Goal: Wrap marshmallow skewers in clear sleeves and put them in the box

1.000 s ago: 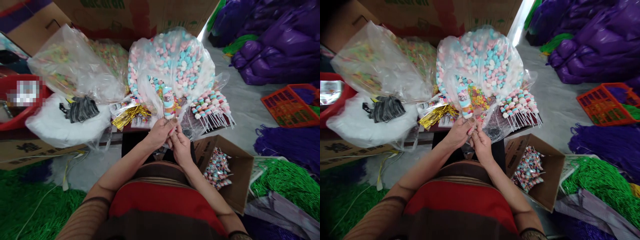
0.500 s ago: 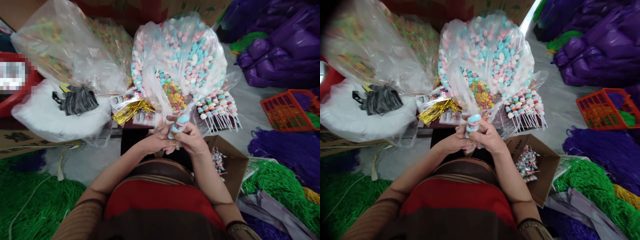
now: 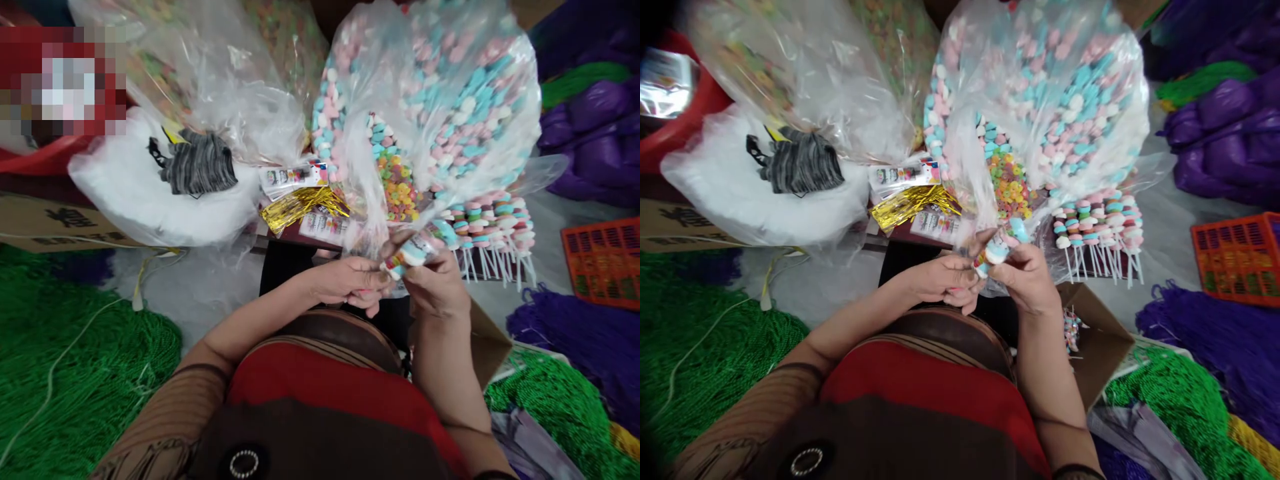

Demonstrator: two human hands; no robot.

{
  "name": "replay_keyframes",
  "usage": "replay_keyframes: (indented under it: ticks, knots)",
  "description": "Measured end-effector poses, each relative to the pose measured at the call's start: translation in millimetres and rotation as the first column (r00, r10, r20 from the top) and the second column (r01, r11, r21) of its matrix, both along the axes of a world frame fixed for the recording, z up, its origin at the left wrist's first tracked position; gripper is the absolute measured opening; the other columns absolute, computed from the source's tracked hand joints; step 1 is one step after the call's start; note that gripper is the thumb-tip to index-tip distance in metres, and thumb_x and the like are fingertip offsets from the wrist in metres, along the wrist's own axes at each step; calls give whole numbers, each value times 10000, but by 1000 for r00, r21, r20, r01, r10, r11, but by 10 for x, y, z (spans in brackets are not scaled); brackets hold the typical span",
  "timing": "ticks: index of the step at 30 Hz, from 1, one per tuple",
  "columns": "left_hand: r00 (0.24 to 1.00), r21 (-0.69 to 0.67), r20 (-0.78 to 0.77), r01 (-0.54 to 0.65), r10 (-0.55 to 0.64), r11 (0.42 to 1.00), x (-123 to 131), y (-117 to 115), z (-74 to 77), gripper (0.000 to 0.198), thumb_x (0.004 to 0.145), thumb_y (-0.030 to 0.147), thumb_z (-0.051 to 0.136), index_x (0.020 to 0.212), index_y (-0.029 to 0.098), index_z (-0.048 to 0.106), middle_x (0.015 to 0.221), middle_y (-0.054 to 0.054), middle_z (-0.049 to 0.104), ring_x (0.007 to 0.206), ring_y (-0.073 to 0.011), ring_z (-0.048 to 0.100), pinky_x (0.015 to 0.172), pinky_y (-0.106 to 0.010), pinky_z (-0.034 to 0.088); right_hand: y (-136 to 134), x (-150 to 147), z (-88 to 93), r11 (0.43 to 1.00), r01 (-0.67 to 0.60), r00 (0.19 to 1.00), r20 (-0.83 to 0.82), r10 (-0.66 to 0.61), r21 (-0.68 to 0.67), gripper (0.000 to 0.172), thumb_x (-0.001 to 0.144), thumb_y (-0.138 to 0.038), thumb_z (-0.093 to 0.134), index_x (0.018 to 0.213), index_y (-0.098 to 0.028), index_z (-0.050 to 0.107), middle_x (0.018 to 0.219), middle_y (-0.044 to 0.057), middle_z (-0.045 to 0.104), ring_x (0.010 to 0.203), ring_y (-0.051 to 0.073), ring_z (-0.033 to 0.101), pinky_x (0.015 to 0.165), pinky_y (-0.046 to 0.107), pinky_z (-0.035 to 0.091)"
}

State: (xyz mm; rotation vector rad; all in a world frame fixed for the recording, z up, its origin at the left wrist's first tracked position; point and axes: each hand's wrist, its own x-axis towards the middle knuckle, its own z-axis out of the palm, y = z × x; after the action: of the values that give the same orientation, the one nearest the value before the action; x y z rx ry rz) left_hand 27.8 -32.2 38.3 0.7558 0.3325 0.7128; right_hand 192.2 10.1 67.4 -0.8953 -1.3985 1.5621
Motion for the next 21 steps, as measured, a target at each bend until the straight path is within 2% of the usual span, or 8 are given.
replay_keyframes:
  ticks: [2,4,7,9,13,16,19,21]
  knots:
    - [997,7,-43,-60,60,998,-17,-16,-4,545,813,731,671,810,208,522,472,131,300,382,-67,295,577,-314,485,14,-56,-28,996,89,996,17,-89,24,425,600,-542,944,803,-235,733,774,24,706,660,177,652,575,336,576]
    - [915,148,-270,-270,301,952,-40,-1,-23,447,902,647,610,850,208,538,521,91,363,449,-104,385,609,-305,456,35,-190,-120,967,249,968,8,-250,63,412,608,-522,945,822,-247,726,748,-6,688,626,144,615,555,295,556]
    - [496,520,-539,-440,680,733,-123,58,-93,267,930,443,632,816,216,550,632,20,479,624,-167,539,662,-293,408,98,-433,-275,916,388,921,-6,-389,105,424,629,-530,930,871,-262,707,777,-29,688,614,114,588,532,247,519]
    - [333,601,-549,-480,767,639,-225,98,-154,249,910,393,667,779,220,546,652,10,510,651,-166,549,654,-280,395,175,-561,-342,939,323,943,49,-330,117,392,709,-558,872,910,-264,708,787,-30,691,593,109,572,520,246,503]
    - [454,250,-434,-769,778,589,-506,166,-192,323,936,501,645,807,215,565,557,70,441,469,-88,404,526,-224,371,429,-724,-424,966,16,931,348,-108,258,325,955,-535,611,985,-237,738,857,32,734,738,176,661,683,331,570]
    - [480,-52,-324,-869,815,491,-693,206,-112,333,968,474,629,790,208,540,491,120,320,382,-47,293,507,-196,423,627,-844,-513,877,-183,713,674,-193,445,212,972,-316,576,973,-200,754,973,101,760,946,252,684,885,416,555]
    - [472,-163,-288,-882,833,443,-786,213,-32,312,1005,395,601,775,199,525,470,131,303,351,-32,260,480,-184,429,736,-969,-612,835,-325,440,853,-283,444,197,944,-217,569,965,-161,757,1053,168,748,1004,306,666,874,431,531]
    - [487,-188,-283,-873,826,450,-798,200,-23,306,1019,384,581,784,195,529,464,130,321,341,-28,259,446,-176,398,762,-1024,-662,828,-340,361,875,-322,445,209,953,-228,560,963,-153,754,1060,185,738,991,312,659,826,411,521]
